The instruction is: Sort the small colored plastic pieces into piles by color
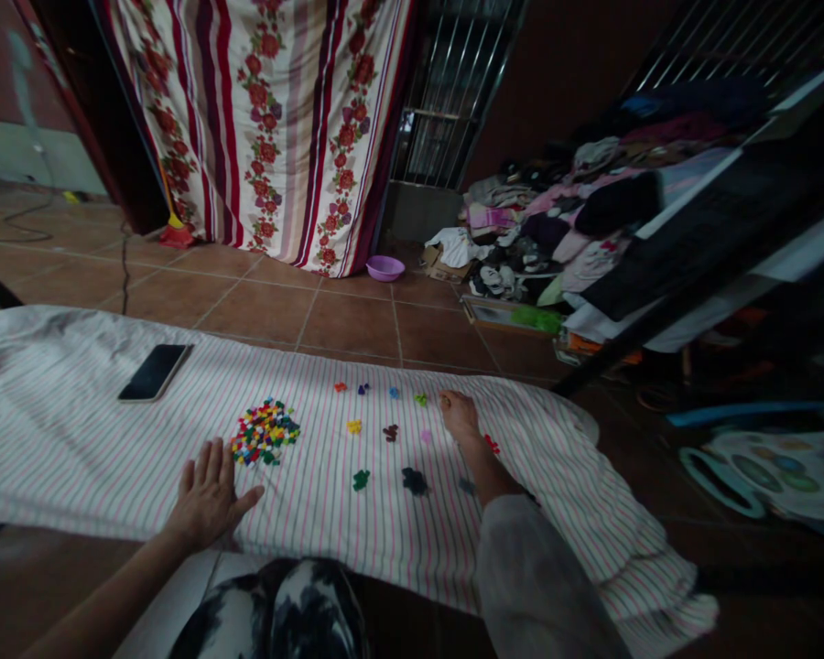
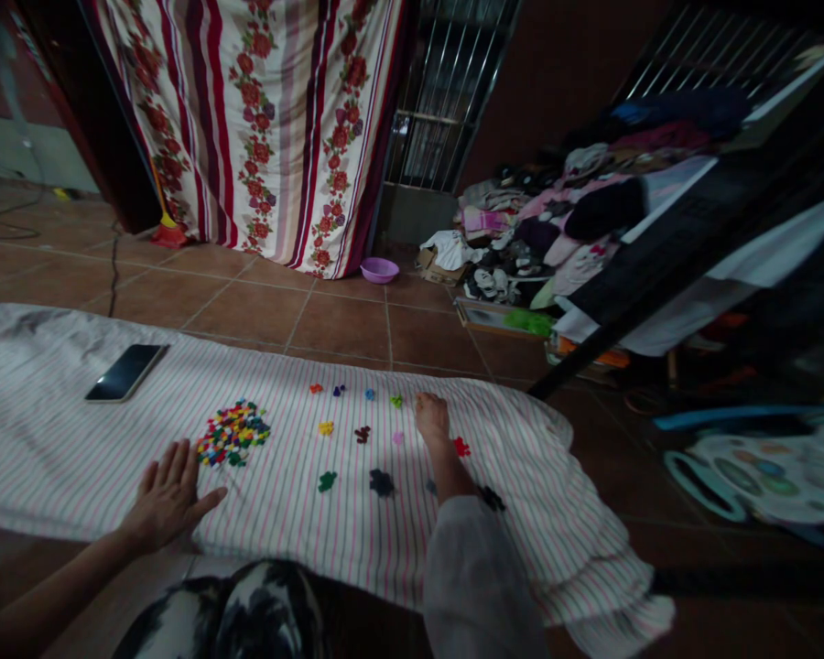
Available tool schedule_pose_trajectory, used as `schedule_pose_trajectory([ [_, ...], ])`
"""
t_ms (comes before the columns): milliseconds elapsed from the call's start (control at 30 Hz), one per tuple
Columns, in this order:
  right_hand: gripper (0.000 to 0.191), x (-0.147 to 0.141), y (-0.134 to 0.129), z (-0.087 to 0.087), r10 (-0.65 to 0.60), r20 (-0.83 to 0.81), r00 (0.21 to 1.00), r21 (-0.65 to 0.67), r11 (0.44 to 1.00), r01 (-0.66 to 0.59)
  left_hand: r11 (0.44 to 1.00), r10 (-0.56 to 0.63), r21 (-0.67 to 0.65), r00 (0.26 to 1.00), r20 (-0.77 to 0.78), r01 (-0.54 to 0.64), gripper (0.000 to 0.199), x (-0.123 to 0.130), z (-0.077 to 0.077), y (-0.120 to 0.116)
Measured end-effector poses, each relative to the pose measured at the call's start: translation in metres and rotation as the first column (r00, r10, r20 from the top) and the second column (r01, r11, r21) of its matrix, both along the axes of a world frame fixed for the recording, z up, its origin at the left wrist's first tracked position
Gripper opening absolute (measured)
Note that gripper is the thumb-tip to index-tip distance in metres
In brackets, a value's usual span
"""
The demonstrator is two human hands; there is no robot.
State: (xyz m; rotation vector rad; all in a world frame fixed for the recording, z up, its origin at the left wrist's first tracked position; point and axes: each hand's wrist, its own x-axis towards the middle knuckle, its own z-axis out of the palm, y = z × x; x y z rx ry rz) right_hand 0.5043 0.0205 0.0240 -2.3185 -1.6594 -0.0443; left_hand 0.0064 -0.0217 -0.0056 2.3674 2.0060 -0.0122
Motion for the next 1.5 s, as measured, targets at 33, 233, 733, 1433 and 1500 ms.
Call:
schedule_pose_trajectory([
  [33,0.030,0.000,0.000,0.000,-0.008,0.000,1.000,0.002,1.000,0.008,1.000,0.000,-0.001,1.000,0.001,0.000,0.103,0.000,0.000,0.000],
  [233,0.028,0.001,-0.001,0.003,0.002,-0.076,0.997,0.064,0.998,0.003,1.000,-0.002,0.008,1.000,0.023,0.002,0.104,0.001,0.002,-0.001],
  [733,0.024,-0.129,-0.010,0.028,0.424,-0.288,0.859,0.090,0.905,-0.416,0.998,0.002,-0.066,0.999,0.036,0.000,0.104,0.005,0.014,-0.001],
  [1433,0.022,-0.203,-0.006,0.019,0.510,-0.120,0.852,-0.247,0.815,-0.523,0.994,0.003,-0.108,1.000,-0.006,-0.003,0.101,0.008,0.022,-0.002],
  [1500,0.023,-0.207,-0.007,0.017,0.478,-0.110,0.871,-0.228,0.841,-0.490,0.994,0.002,-0.105,1.000,-0.004,-0.002,0.101,0.008,0.023,-0.002],
])
